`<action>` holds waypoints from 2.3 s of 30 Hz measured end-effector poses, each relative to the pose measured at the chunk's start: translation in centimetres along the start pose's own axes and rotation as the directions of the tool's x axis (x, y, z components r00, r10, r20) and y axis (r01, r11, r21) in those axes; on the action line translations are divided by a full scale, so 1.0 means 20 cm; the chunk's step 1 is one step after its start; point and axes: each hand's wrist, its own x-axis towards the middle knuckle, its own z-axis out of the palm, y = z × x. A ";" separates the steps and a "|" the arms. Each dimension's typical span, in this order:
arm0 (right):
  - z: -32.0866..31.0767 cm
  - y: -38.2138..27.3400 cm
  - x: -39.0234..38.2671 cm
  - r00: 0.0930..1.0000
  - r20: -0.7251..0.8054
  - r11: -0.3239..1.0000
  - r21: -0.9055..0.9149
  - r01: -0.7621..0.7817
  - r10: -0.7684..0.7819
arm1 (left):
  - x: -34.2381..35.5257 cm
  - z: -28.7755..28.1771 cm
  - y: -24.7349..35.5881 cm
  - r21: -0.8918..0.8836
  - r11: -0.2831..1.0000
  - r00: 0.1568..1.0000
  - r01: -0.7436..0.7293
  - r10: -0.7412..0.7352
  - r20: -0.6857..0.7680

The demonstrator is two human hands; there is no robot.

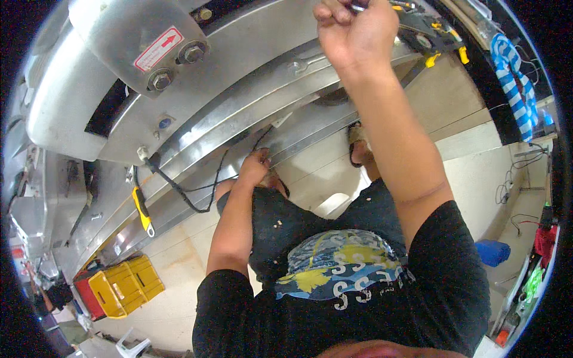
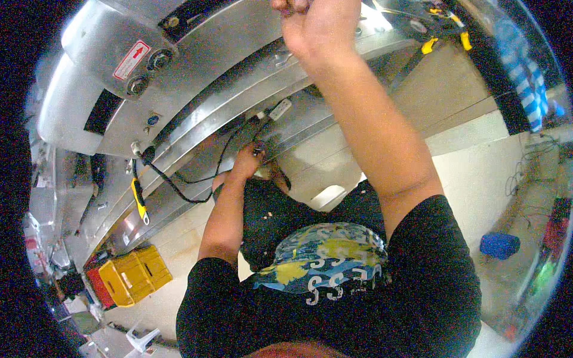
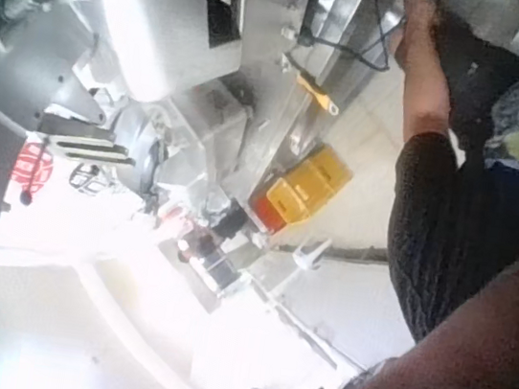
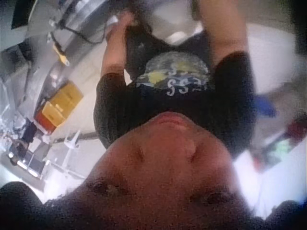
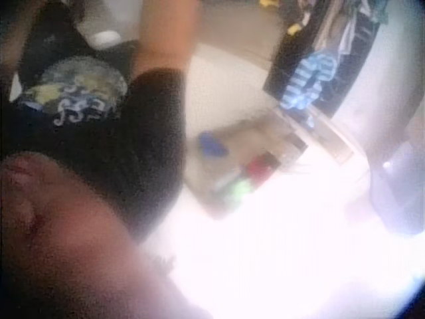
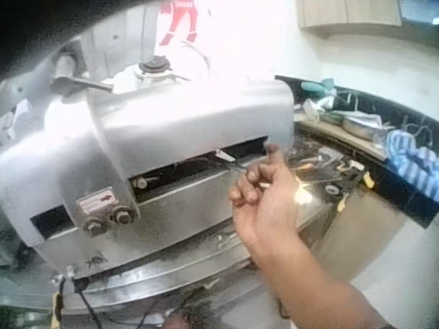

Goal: The person uses a wrench to tighten bolts on a stainless steel machine, then retrieves a pair of scissors and cuts a piece of fabric. The actions occur in a cluttered workspace with tools and containers visible.

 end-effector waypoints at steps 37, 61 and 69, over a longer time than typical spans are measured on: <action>-0.48 -0.51 -0.90 0.943 0.321 0.481 -0.816 0.321 -0.086 | -0.36 -0.61 1.66 -0.826 -0.516 0.827 0.226 0.550 -0.118; 0.17 -0.29 -0.34 0.803 0.553 0.080 -0.811 0.580 -0.221 | -0.01 0.26 0.44 -0.550 0.817 0.954 0.173 0.001 0.301; 0.28 -0.19 -0.19 0.820 0.572 0.012 -0.820 0.572 0.019 | 0.13 0.34 0.36 -0.297 0.953 0.933 0.055 0.056 0.354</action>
